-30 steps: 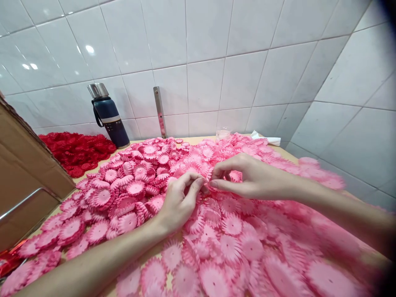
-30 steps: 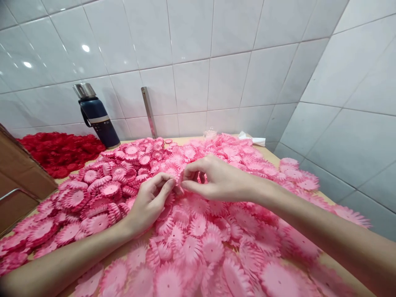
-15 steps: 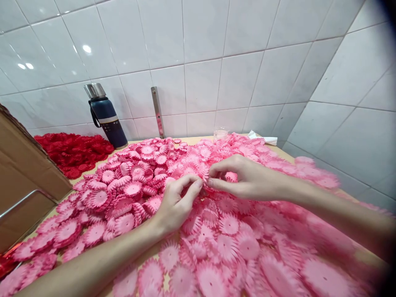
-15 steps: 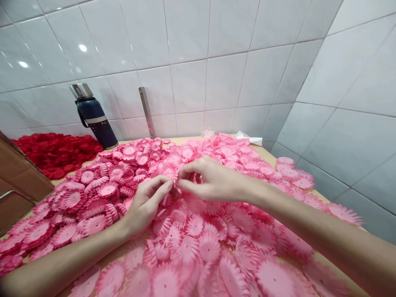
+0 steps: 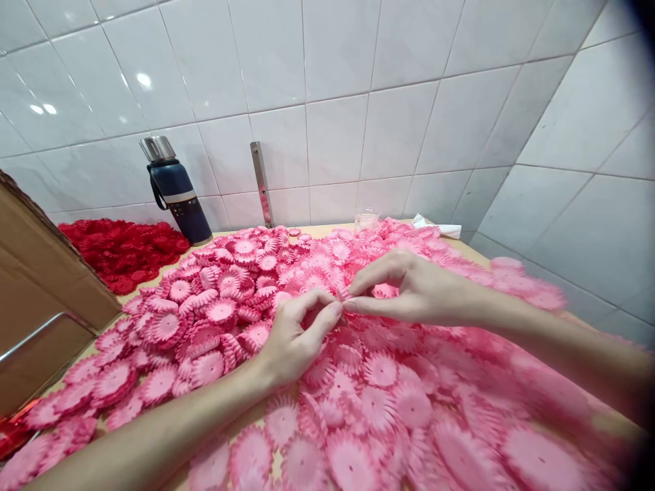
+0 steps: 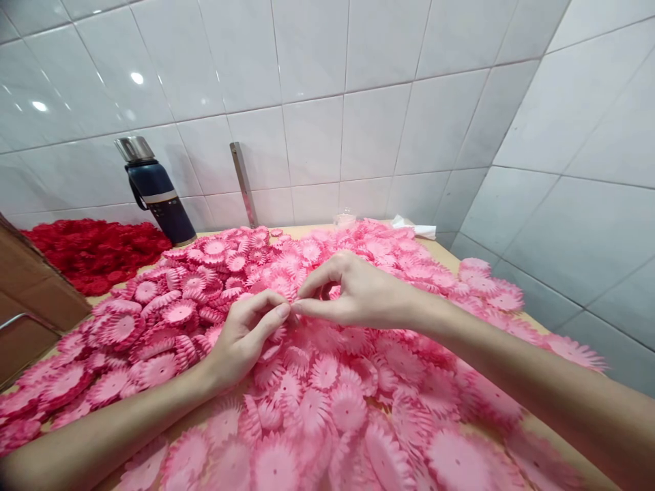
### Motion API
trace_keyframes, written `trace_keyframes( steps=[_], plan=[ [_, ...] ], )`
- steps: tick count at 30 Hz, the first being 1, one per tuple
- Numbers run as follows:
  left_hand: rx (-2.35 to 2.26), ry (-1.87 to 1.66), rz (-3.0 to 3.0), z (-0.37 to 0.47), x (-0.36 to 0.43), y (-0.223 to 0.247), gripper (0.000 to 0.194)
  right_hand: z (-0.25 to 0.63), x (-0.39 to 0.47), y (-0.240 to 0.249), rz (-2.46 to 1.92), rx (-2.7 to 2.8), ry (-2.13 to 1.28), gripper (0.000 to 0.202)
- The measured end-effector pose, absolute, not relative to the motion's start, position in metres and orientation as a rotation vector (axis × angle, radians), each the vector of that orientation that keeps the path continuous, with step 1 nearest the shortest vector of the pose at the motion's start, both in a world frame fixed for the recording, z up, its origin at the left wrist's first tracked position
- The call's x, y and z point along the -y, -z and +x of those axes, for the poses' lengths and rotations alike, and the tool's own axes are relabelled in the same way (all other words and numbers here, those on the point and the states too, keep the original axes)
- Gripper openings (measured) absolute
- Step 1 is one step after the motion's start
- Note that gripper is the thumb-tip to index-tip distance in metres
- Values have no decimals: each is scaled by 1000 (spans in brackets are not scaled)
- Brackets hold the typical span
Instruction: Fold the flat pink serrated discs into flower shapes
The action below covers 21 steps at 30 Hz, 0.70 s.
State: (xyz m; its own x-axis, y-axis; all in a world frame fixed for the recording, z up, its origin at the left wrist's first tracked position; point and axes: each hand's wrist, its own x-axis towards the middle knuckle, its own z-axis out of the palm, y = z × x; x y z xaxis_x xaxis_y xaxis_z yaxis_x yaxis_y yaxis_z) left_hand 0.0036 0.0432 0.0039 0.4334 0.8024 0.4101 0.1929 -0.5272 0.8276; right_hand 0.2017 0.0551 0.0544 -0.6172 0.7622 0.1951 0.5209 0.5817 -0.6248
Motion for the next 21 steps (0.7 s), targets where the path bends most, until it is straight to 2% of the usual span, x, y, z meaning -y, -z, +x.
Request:
trace_keyframes(
  steps=[15,21],
  plan=[
    [-824,-1014,1995,4,-43,-4,26,201,-54,-56,-1071,2355,-943,14],
    [-774,-982,2016,4,-42,-4,20,203,-57,-55,-1054,2359,-1019,22]
  ],
)
